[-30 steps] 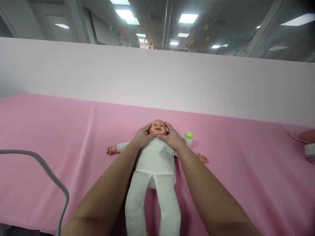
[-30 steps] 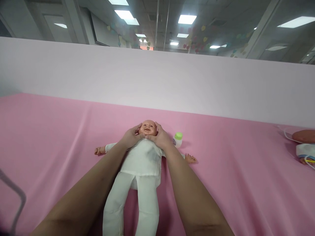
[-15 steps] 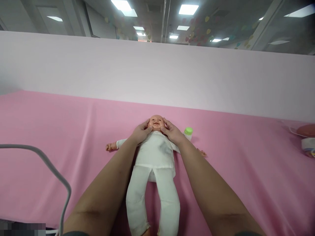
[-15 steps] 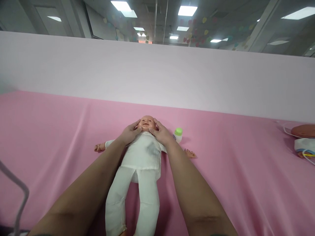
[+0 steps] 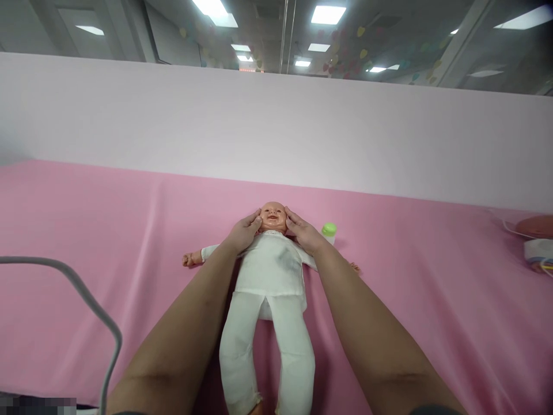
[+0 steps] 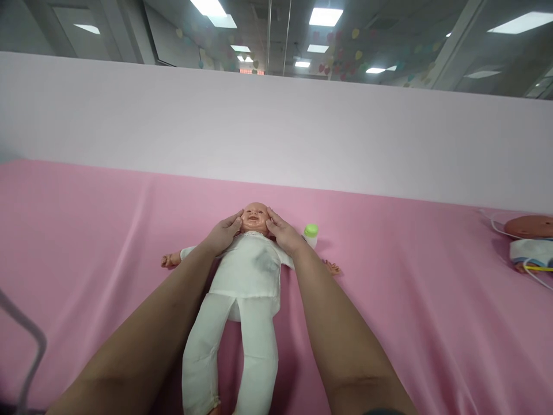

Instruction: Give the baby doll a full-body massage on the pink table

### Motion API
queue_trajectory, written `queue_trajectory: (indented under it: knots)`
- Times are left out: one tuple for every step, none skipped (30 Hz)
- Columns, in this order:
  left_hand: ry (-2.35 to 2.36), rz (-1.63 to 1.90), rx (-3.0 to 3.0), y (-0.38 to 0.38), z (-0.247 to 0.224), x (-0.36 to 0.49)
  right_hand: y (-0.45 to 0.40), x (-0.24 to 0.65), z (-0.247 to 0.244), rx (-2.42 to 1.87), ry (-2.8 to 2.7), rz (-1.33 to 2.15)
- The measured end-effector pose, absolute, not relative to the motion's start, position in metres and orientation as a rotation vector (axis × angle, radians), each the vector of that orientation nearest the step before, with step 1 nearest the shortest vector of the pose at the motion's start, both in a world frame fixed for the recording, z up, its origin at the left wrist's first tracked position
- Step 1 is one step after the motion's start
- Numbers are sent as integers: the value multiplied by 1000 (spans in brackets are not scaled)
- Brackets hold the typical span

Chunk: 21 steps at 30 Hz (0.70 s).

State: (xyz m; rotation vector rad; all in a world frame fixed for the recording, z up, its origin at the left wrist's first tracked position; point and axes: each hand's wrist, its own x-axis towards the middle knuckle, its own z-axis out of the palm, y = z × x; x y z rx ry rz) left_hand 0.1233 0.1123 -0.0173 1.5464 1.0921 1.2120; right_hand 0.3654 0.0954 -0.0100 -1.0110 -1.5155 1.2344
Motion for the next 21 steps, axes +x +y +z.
queue_trajectory:
  knots:
    - [1101, 1197, 1544, 111, -17, 124, 95, 363, -9, -1033, -1524, 1189]
    - [1113, 1192, 1540, 109, -16, 125, 95, 360, -9, -1063, -1528, 1137]
    - [1125, 1197, 1534, 108, -15, 125, 95, 356, -8, -1099, -1526, 1086]
    - [1134, 1200, 1531, 107, -14, 126, 94, 352, -7, -1138, -1515, 1040]
    - [1138, 1197, 1533, 106, -13, 127, 93, 349, -7, -1174, -1498, 1003]
    - [1139, 1188, 1540, 105, -12, 128, 92, 346, -6, -1203, -1480, 979]
    - [1139, 1173, 1550, 104, -11, 129, 91, 344, -5, -1224, -1462, 966]
    - [1138, 1156, 1559, 104, -10, 130, 90, 342, -5, -1237, -1451, 963]
    - [1138, 1140, 1565, 104, -10, 130, 89, 341, -4, -1242, -1443, 968]
    - [1140, 1130, 1564, 104, -9, 130, 89, 341, -4, -1241, -1436, 978]
    - [1144, 1126, 1558, 104, -9, 130, 89, 341, -5, -1236, -1432, 991]
    - [1146, 1127, 1547, 104, -10, 130, 90, 341, -5, -1229, -1430, 1000]
    - [1145, 1134, 1534, 105, -10, 130, 91, 342, -7, -1218, -1432, 1005]
    - [1140, 1144, 1521, 105, -11, 130, 93, 342, -8, -1206, -1440, 1004]
    - [1130, 1154, 1508, 105, -12, 130, 95, 343, -10, -1193, -1453, 998]
    - [1118, 1165, 1496, 106, -12, 129, 97, 344, -11, -1180, -1470, 987]
    - [1105, 1174, 1487, 106, -13, 129, 99, 345, -13, -1168, -1491, 978]
    - [1096, 1184, 1482, 106, -13, 128, 100, 346, -14, -1160, -1512, 971]
    - [1089, 1192, 1479, 106, -13, 128, 101, 348, -15, -1151, -1532, 973]
    - [1081, 1200, 1476, 107, -13, 127, 102, 349, -16, -1141, -1547, 982]
    - [1069, 1208, 1468, 107, -13, 127, 102, 351, -16, -1126, -1554, 999]
